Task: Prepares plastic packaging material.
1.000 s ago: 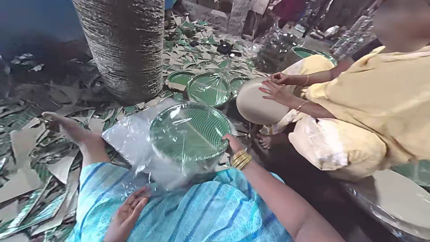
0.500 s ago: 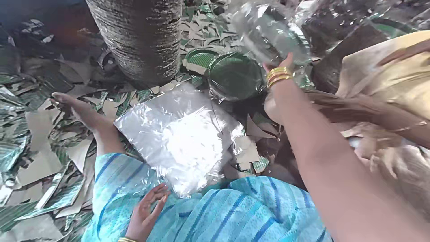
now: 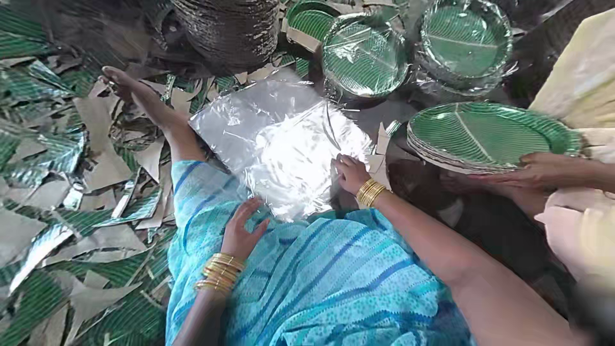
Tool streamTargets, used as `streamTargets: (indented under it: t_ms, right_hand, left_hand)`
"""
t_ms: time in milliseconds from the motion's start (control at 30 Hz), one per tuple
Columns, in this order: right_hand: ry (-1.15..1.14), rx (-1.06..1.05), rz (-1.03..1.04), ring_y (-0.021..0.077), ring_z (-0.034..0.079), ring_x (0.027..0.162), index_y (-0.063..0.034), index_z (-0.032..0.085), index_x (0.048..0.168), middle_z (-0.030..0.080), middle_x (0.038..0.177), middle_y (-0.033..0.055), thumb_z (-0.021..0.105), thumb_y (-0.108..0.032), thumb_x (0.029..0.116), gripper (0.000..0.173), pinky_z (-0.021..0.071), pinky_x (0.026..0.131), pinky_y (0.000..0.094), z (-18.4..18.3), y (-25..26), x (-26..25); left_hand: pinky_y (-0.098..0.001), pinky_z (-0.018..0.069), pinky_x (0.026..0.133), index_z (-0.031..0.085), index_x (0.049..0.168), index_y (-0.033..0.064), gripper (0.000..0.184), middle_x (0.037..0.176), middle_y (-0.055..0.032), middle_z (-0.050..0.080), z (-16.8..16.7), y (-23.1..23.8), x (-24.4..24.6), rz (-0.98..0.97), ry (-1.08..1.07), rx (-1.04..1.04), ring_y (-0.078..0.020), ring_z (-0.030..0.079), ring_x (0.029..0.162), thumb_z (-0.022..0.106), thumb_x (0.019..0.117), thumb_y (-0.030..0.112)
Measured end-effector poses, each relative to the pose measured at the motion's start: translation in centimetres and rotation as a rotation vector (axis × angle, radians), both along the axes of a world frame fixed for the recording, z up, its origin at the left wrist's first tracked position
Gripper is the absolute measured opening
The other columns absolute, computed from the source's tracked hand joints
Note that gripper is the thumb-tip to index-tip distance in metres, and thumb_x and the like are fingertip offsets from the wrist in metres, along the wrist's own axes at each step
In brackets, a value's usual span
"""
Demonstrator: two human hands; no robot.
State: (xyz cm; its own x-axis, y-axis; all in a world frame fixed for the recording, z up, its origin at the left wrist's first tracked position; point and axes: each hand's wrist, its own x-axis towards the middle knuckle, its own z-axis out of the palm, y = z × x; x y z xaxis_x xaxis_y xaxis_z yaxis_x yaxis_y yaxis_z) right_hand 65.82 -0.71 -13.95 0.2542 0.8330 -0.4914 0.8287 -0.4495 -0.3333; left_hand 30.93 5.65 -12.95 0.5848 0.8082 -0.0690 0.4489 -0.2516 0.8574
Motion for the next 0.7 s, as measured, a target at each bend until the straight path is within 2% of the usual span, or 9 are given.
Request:
streamTargets:
  t_ms: [67, 133, 200, 333, 433, 500, 567, 633, 700]
  right_hand:
    - [-0.048, 0.022, 0.065, 0.0405, 0.031, 0.152, -0.0115, 0.054, 0.149, 0.041, 0.160, 0.0201, 0.056, -0.004, 0.0984, 0.051, 0.0218, 0.119, 0.0676, 0.1, -0.7, -0.8]
    - [-0.111, 0.098, 0.106, 0.0377, 0.042, 0.146, -0.0081, 0.067, 0.135, 0.055, 0.149, 0.0185, 0.053, -0.004, 0.1008, 0.037, 0.0247, 0.119, 0.0640, 0.0, -1.1, -1.0]
    - [-0.100, 0.076, 0.110, 0.0350, 0.042, 0.147, -0.0059, 0.071, 0.127, 0.058, 0.147, 0.0160, 0.051, -0.009, 0.1040, 0.031, 0.0242, 0.120, 0.0612, 1.4, -1.1, -1.5]
    - [-0.009, 0.041, 0.142, 0.0355, 0.031, 0.153, -0.0022, 0.070, 0.129, 0.049, 0.157, 0.0155, 0.045, -0.017, 0.1085, 0.035, 0.0195, 0.121, 0.0623, 5.9, -2.6, -4.0]
    - [0.039, 0.248, 0.104, 0.0369, 0.046, 0.144, 0.0037, 0.074, 0.114, 0.063, 0.140, 0.0197, 0.053, -0.017, 0.1044, 0.031, 0.0273, 0.119, 0.0598, 7.2, -5.4, -5.8]
    - [0.043, 0.451, 0.028, 0.0373, 0.061, 0.129, 0.0054, 0.075, 0.106, 0.072, 0.123, 0.0212, 0.058, -0.020, 0.1016, 0.031, 0.0367, 0.113, 0.0573, 7.4, -7.0, -7.2]
    - [0.053, 0.571, -0.039, 0.0374, 0.067, 0.117, 0.0054, 0.075, 0.099, 0.074, 0.111, 0.0214, 0.061, -0.022, 0.1000, 0.031, 0.0422, 0.107, 0.0565, 8.3, -8.2, -8.8]
    - [0.104, 0.603, -0.085, 0.0372, 0.068, 0.110, 0.0054, 0.075, 0.099, 0.074, 0.107, 0.0218, 0.062, -0.023, 0.0997, 0.032, 0.0449, 0.104, 0.0561, 9.4, -9.1, -10.4]
    - [0.183, 0.554, -0.091, 0.0372, 0.066, 0.113, 0.0060, 0.074, 0.104, 0.073, 0.110, 0.0228, 0.060, -0.024, 0.1020, 0.034, 0.0441, 0.104, 0.0548, 10.2, -9.8, -11.8]
  left_hand:
    - [-0.0425, 0.0417, 0.116, 0.060, 0.134, -0.0093, 0.052, 0.155, -0.0289, 0.043, 0.7, 0.1, 0.3, -0.018, 0.106, 0.001, -0.0363, 0.047, 0.143, 0.073, 0.0889, 0.014]
    - [-0.0446, 0.0364, 0.119, 0.054, 0.142, -0.0067, 0.058, 0.162, -0.0268, 0.033, 1.4, 0.1, 0.8, -0.025, 0.228, -0.017, -0.0375, 0.039, 0.148, 0.072, 0.0928, 0.017]
    - [-0.0460, 0.0344, 0.120, 0.052, 0.143, -0.0069, 0.058, 0.162, -0.0277, 0.032, 1.8, 0.1, 0.9, -0.015, 0.268, 0.006, -0.0389, 0.038, 0.148, 0.070, 0.0941, 0.018]
    - [-0.0471, 0.0341, 0.120, 0.049, 0.145, -0.0084, 0.060, 0.162, -0.0291, 0.031, 2.4, -0.3, 0.3, 0.034, 0.244, 0.048, -0.0406, 0.038, 0.148, 0.070, 0.0946, 0.016]
    - [-0.0503, 0.0339, 0.120, 0.048, 0.146, -0.0087, 0.060, 0.162, -0.0305, 0.028, 2.6, -0.4, 0.1, 0.087, 0.235, 0.126, -0.0435, 0.036, 0.148, 0.069, 0.0950, 0.016]
    - [-0.0550, 0.0327, 0.119, 0.053, 0.141, -0.0088, 0.057, 0.160, -0.0310, 0.033, 2.6, -0.9, -0.1, 0.126, 0.217, 0.238, -0.0463, 0.036, 0.147, 0.070, 0.0942, 0.019]
    - [-0.0624, 0.0338, 0.115, 0.062, 0.130, -0.0102, 0.051, 0.150, -0.0326, 0.047, 3.1, -2.0, -0.4, 0.110, 0.195, 0.383, -0.0504, 0.043, 0.141, 0.072, 0.0924, 0.023]
    - [-0.0655, 0.0387, 0.110, 0.067, 0.122, -0.0082, 0.053, 0.138, -0.0307, 0.058, 4.6, -4.3, 0.1, 0.029, 0.214, 0.431, -0.0499, 0.052, 0.133, 0.075, 0.0894, 0.033]
    - [-0.0666, 0.0375, 0.109, 0.065, 0.127, -0.0043, 0.069, 0.140, -0.0274, 0.058, 6.9, -7.3, 1.9, -0.071, 0.336, 0.326, -0.0469, 0.052, 0.133, 0.078, 0.0847, 0.049]
